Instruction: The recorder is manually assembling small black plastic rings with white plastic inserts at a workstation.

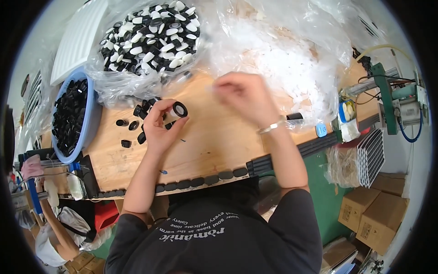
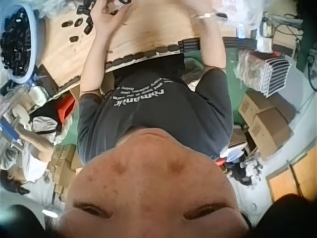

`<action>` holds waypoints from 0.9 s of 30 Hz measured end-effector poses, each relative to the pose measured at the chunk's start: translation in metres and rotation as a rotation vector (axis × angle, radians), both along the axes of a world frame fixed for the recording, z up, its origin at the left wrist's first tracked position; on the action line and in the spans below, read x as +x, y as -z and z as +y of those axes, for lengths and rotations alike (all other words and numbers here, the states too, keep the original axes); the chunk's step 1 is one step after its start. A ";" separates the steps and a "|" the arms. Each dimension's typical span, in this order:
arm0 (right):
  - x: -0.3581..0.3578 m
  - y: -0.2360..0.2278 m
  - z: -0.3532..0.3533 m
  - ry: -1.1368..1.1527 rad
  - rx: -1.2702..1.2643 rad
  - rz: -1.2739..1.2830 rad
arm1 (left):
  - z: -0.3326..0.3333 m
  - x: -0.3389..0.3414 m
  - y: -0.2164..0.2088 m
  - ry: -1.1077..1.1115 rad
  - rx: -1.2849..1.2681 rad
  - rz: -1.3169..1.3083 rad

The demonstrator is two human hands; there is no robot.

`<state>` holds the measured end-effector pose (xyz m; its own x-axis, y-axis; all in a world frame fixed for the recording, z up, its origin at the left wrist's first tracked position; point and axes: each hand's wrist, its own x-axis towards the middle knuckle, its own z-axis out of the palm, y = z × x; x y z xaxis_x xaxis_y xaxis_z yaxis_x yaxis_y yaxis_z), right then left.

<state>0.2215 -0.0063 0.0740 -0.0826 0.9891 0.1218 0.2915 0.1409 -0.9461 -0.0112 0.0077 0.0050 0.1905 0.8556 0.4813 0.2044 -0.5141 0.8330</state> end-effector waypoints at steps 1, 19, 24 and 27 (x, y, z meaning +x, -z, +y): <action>-0.019 0.002 0.005 -0.056 0.079 -0.039 | 0.000 -0.001 0.000 -0.007 0.005 0.006; -0.053 0.019 0.008 -0.137 0.298 -0.244 | 0.008 0.002 -0.006 -0.025 0.432 0.205; -0.061 0.015 0.004 -0.040 0.221 -0.144 | 0.008 0.000 -0.007 -0.030 0.440 0.212; -0.060 0.022 0.005 -0.012 0.247 -0.052 | 0.007 0.000 -0.004 -0.051 0.353 0.131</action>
